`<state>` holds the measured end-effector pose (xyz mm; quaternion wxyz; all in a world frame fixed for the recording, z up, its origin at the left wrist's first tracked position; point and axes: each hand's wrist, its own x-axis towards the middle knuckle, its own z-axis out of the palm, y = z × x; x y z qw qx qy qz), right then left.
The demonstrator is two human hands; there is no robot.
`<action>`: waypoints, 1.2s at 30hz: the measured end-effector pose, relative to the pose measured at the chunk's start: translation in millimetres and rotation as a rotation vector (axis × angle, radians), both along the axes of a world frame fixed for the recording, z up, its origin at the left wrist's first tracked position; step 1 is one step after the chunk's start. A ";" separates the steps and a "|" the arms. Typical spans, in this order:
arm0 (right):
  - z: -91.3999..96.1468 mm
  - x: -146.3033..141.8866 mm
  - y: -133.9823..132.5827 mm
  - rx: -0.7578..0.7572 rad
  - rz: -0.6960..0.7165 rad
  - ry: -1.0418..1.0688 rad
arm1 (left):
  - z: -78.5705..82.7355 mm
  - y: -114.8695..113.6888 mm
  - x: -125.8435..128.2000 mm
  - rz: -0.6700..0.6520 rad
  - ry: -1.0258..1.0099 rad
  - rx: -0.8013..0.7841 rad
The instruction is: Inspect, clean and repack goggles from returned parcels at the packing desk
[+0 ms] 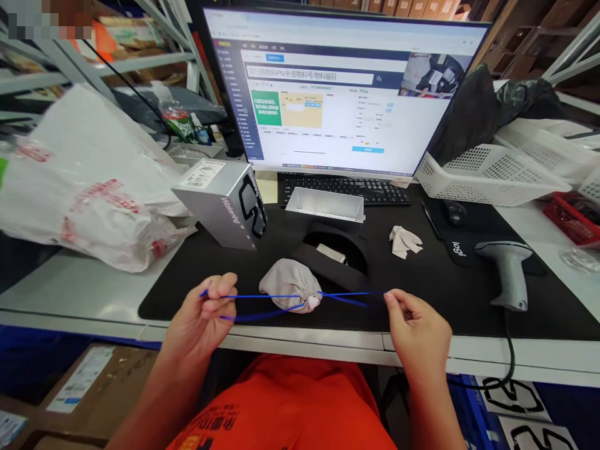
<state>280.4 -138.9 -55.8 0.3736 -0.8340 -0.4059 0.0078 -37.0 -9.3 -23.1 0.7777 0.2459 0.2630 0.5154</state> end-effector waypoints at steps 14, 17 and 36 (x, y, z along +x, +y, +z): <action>-5.8 24.8 -0.1 0.323 0.027 0.811 | -58.1 0.3 21.4 0.206 1.201 0.655; 4.4 17.3 9.8 0.480 0.046 0.982 | -61.6 1.6 24.4 0.092 1.360 0.732; 18.8 -120.3 71.5 -0.240 0.799 -0.769 | -40.5 -3.0 18.5 -0.072 1.161 1.183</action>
